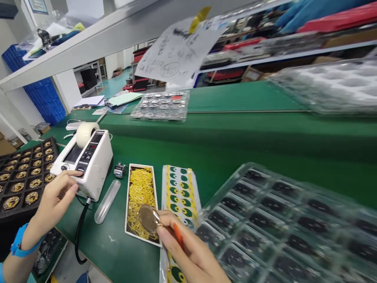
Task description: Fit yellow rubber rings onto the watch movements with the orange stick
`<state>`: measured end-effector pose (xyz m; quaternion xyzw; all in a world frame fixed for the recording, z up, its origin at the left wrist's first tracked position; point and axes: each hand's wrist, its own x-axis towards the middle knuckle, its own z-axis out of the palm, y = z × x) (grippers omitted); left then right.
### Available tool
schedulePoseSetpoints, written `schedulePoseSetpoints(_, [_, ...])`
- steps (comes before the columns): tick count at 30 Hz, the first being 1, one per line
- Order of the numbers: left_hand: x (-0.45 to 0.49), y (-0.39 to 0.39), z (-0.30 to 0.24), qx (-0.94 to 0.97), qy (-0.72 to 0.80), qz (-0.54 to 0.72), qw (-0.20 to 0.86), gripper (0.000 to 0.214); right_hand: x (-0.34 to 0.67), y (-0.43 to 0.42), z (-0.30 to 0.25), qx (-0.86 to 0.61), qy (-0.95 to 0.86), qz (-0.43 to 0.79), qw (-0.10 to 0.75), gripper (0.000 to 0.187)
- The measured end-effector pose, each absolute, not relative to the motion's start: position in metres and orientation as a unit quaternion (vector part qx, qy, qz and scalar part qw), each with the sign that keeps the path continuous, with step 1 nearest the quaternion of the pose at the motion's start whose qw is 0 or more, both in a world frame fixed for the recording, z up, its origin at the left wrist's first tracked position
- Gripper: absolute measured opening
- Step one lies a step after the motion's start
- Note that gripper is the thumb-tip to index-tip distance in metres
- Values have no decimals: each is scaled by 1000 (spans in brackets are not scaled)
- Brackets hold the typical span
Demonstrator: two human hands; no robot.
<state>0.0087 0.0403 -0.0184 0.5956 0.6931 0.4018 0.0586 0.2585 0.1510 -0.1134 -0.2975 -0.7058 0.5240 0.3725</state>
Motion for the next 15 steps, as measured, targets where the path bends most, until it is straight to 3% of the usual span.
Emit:
schedulePoseSetpoints(3, [18,55,-12,634,652,407,85,21,260,151,-107,-304,-672,590,329,36])
schedulePoseSetpoints(9, [61,98,-33,672,521,362,382,25,258,155,-97,-287,-568,720,276,40])
schedulePoseSetpoints(15, [73,115,-59,641,524,350,438,28,256,157,-94,-231,-545,758,275,40])
